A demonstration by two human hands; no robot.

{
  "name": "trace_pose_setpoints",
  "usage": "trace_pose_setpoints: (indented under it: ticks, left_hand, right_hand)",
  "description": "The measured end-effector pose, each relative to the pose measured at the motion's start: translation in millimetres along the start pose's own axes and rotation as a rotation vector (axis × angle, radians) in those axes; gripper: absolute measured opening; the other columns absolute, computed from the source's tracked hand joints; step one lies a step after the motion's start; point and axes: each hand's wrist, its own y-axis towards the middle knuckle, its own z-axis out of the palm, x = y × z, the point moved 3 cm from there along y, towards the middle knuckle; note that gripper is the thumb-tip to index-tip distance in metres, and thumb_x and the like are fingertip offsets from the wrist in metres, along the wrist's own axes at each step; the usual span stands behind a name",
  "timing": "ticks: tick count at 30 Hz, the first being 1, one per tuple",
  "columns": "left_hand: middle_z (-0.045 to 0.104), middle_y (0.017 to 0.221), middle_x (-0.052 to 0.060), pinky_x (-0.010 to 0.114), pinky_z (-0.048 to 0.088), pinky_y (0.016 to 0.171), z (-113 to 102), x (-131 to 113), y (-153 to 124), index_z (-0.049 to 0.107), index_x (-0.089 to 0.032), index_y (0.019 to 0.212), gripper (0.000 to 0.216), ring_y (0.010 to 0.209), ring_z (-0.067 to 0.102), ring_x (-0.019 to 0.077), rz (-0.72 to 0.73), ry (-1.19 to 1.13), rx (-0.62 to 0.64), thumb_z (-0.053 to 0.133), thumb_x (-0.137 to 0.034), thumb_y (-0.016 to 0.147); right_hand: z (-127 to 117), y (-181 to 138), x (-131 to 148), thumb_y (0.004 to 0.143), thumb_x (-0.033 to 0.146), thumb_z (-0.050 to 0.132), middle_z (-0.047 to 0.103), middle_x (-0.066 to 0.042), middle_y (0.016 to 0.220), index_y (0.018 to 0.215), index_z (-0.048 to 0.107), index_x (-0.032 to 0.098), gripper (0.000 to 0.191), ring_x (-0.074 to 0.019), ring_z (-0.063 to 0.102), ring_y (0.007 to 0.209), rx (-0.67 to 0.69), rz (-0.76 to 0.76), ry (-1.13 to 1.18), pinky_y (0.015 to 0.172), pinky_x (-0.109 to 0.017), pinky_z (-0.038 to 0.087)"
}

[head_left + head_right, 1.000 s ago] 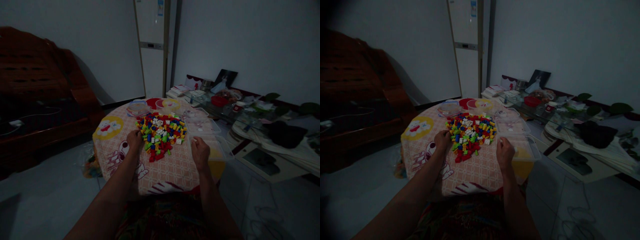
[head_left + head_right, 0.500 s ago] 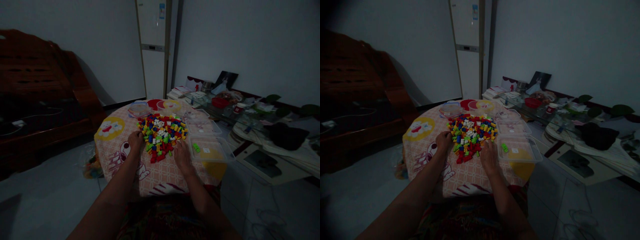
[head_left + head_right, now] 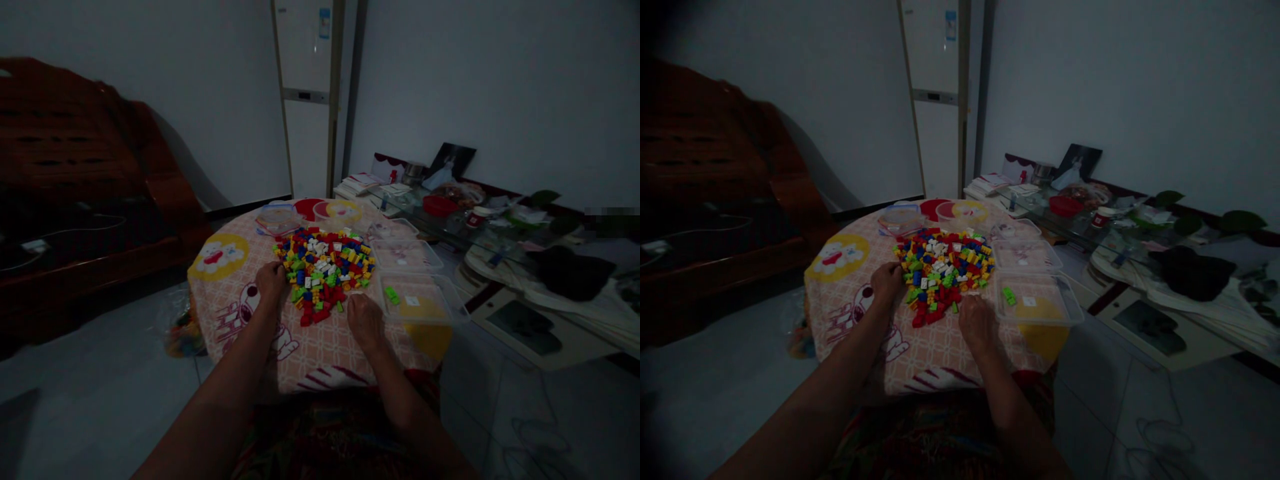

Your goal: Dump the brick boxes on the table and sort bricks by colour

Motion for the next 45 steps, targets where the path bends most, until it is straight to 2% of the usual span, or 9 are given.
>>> trace_pose_setpoints:
  ticks: [4,7,16,23,29,33,37,42,45]
  left_hand:
    - [0.078,0.123,0.014,0.035,0.05,0.094,0.9,0.9,0.1,0.079,-0.018,0.123,0.045,0.111,0.071,0.0278,-0.014,-0.008,0.007,0.05,-0.03,0.091]
    - [0.078,0.123,0.014,0.035,0.049,0.094,1.0,1.0,0.3,0.08,-0.018,0.122,0.045,0.111,0.07,0.0281,-0.003,-0.008,0.007,0.05,-0.028,0.091]
    - [0.079,0.119,0.013,0.036,0.05,0.094,-0.4,0.9,0.5,0.081,-0.02,0.117,0.042,0.11,0.07,0.0291,0.01,0.001,-0.006,0.051,-0.028,0.089]
    - [0.078,0.122,0.013,0.035,0.05,0.094,0.3,1.3,0.2,0.08,-0.019,0.119,0.044,0.111,0.07,0.0277,0.016,-0.019,-0.001,0.049,-0.029,0.09]
    - [0.079,0.119,0.012,0.035,0.05,0.093,0.5,2.1,0.5,0.081,-0.02,0.119,0.044,0.11,0.07,0.0283,0.022,-0.013,-0.002,0.049,-0.03,0.09]
    - [0.078,0.12,0.014,0.036,0.049,0.093,1.6,3.1,1.2,0.08,-0.018,0.12,0.044,0.11,0.07,0.0286,0.011,-0.004,0.009,0.049,-0.03,0.091]
    - [0.077,0.122,0.015,0.036,0.049,0.093,1.7,2.7,1.2,0.08,-0.018,0.121,0.045,0.111,0.069,0.0293,0.009,0.007,0.01,0.049,-0.03,0.092]
    - [0.077,0.122,0.014,0.036,0.049,0.093,0.7,0.7,0.2,0.079,-0.018,0.123,0.046,0.111,0.07,0.029,-0.004,0.017,0.017,0.048,-0.03,0.092]
    - [0.078,0.121,0.013,0.035,0.049,0.093,0.2,0.8,0.2,0.08,-0.019,0.123,0.045,0.11,0.07,0.0284,-0.007,0.012,0.009,0.049,-0.03,0.092]
  right_hand:
    - [-7.5,-3.1,1.4,0.103,0.014,0.047,0.071,-0.01,0.097,0.099,0.071,0.019,0.024,-0.0216,0.065,0.089,-0.081,0.042,0.047,0.08,-0.03,0.045]
    - [-10.0,-4.4,2.1,0.102,0.015,0.046,0.068,-0.012,0.105,0.107,0.07,0.018,0.025,-0.0236,0.063,0.097,-0.133,0.012,0.083,0.085,-0.032,0.047]
    - [4.1,-7.3,-0.1,0.1,0.016,0.053,0.07,-0.013,0.111,0.106,0.073,0.018,0.021,-0.0263,0.063,0.106,-0.041,-0.009,0.055,0.098,-0.037,0.049]
    - [11.1,0.8,-7.6,0.099,0.012,0.044,0.07,-0.015,0.133,0.125,0.073,0.017,0.039,-0.0248,0.063,0.125,-0.13,-0.082,0.201,0.111,-0.04,0.048]
    - [11.1,9.8,-7.0,0.098,0.013,0.045,0.061,-0.018,0.147,0.14,0.065,0.015,0.047,-0.0301,0.056,0.132,-0.165,-0.021,0.118,0.112,-0.047,0.047]
    - [11.9,21.0,-4.9,0.099,0.015,0.047,0.061,-0.02,0.144,0.139,0.064,0.014,0.044,-0.032,0.056,0.129,-0.118,0.021,0.022,0.109,-0.046,0.047]
    - [11.8,22.9,-4.6,0.1,0.017,0.05,0.064,-0.019,0.136,0.139,0.063,0.016,0.041,-0.029,0.061,0.119,-0.077,0.022,0.015,0.105,-0.042,0.049]
    - [11.8,15.5,-7.0,0.102,0.017,0.045,0.06,-0.022,0.142,0.138,0.061,0.009,0.04,-0.0303,0.056,0.128,-0.1,0.015,0.062,0.111,-0.043,0.047]
    - [12.1,13.5,-7.6,0.102,0.017,0.044,0.062,-0.023,0.139,0.135,0.063,0.008,0.039,-0.031,0.057,0.128,-0.096,0.022,0.069,0.111,-0.044,0.048]
